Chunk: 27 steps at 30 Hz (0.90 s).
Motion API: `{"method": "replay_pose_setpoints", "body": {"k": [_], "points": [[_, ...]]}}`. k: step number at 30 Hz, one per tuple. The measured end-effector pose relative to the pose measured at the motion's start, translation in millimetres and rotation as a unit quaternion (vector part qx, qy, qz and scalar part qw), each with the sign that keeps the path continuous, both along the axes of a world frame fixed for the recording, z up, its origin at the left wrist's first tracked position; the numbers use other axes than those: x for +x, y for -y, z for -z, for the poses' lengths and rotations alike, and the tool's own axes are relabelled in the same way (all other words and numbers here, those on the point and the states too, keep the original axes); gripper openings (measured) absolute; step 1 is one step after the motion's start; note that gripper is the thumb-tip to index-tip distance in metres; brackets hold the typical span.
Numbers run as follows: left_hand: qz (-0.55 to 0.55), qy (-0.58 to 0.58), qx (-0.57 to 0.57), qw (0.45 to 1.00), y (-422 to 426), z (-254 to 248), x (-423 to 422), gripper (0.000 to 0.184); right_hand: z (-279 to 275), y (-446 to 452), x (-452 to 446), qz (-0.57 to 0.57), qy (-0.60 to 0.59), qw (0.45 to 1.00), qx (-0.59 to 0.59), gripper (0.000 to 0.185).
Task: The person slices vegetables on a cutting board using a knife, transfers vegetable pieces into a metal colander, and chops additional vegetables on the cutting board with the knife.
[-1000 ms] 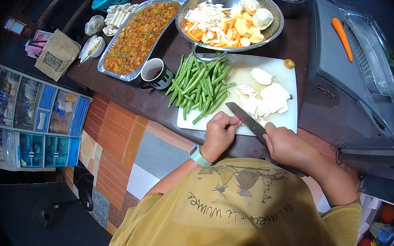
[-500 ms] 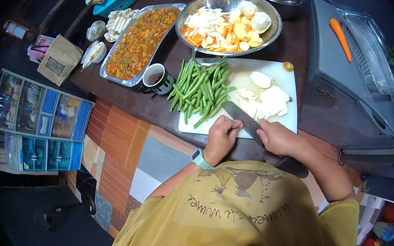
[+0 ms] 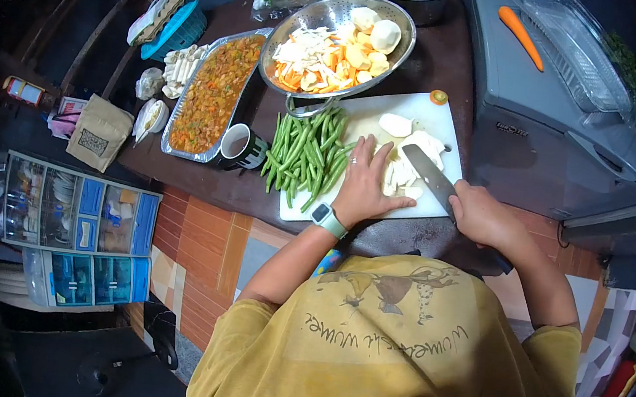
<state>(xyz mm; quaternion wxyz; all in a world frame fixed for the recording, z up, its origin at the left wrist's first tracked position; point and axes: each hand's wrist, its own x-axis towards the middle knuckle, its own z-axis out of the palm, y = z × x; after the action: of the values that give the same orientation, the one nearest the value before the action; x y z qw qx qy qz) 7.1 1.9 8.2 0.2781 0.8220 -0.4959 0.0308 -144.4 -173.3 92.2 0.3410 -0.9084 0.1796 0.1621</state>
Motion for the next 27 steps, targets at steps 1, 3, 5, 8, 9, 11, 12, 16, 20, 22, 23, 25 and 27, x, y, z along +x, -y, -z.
{"method": "replay_pose_setpoints", "body": {"k": [1,3,5,8,9,11,12,16,20,22,23,25,27], "points": [[-0.011,-0.004,0.017,1.0,1.8,0.4,0.1,0.096,3.7,-0.4,-1.2,0.001,-0.002,1.0,-0.006,0.025],[-0.002,-0.019,0.014,1.0,2.6,-0.4,0.7,0.094,1.4,-4.5,3.7,0.009,-0.02,1.0,0.015,0.025],[0.004,-0.033,0.009,0.999,2.6,-1.9,-0.8,0.092,4.0,-5.4,8.8,0.013,-0.037,0.999,0.034,0.025],[0.008,-0.031,-0.018,0.999,3.0,-3.3,-7.7,0.087,18.0,-7.0,19.1,0.009,-0.005,0.998,0.06,0.026],[0.003,-0.015,-0.023,1.0,4.9,-0.6,-9.0,0.084,18.2,-7.4,22.5,0.021,-0.002,0.997,0.079,0.026],[0.0,-0.003,-0.042,0.999,8.3,2.3,-12.5,0.074,24.1,-8.1,27.0,0.032,0.002,0.995,0.098,0.027],[0.0,0.0,-0.044,0.999,10.0,3.3,-13.7,0.074,30.9,-6.6,29.5,0.043,-0.003,0.989,0.138,0.027],[-0.043,-0.006,-0.079,0.996,18.6,10.7,-13.9,0.06,51.3,-7.7,39.6,0.08,-0.018,0.963,0.255,0.024],[-0.1,-0.022,-0.137,0.985,27.8,17.1,-11.3,0.048,62.9,-22.8,50.0,0.094,0.016,0.934,0.346,0.025],[-0.137,-0.072,-0.171,0.973,28.6,15.1,-10.1,0.045,62.7,-32.4,57.2,0.102,0.021,0.923,0.371,0.025],[-0.155,-0.061,-0.189,0.968,30.0,16.1,-10.1,0.043,63.8,-36.9,60.6,0.104,0.021,0.921,0.375,0.025],[-0.167,-0.073,-0.202,0.962,29.6,16.8,-8.6,0.042,60.2,-43.9,65.3,0.109,0.021,0.917,0.382,0.025],[-0.18,-0.085,-0.216,0.956,30.0,14.8,-8.6,0.041,50.5,-45.1,63.4,0.102,0.032,0.92,0.376,0.025]]}}
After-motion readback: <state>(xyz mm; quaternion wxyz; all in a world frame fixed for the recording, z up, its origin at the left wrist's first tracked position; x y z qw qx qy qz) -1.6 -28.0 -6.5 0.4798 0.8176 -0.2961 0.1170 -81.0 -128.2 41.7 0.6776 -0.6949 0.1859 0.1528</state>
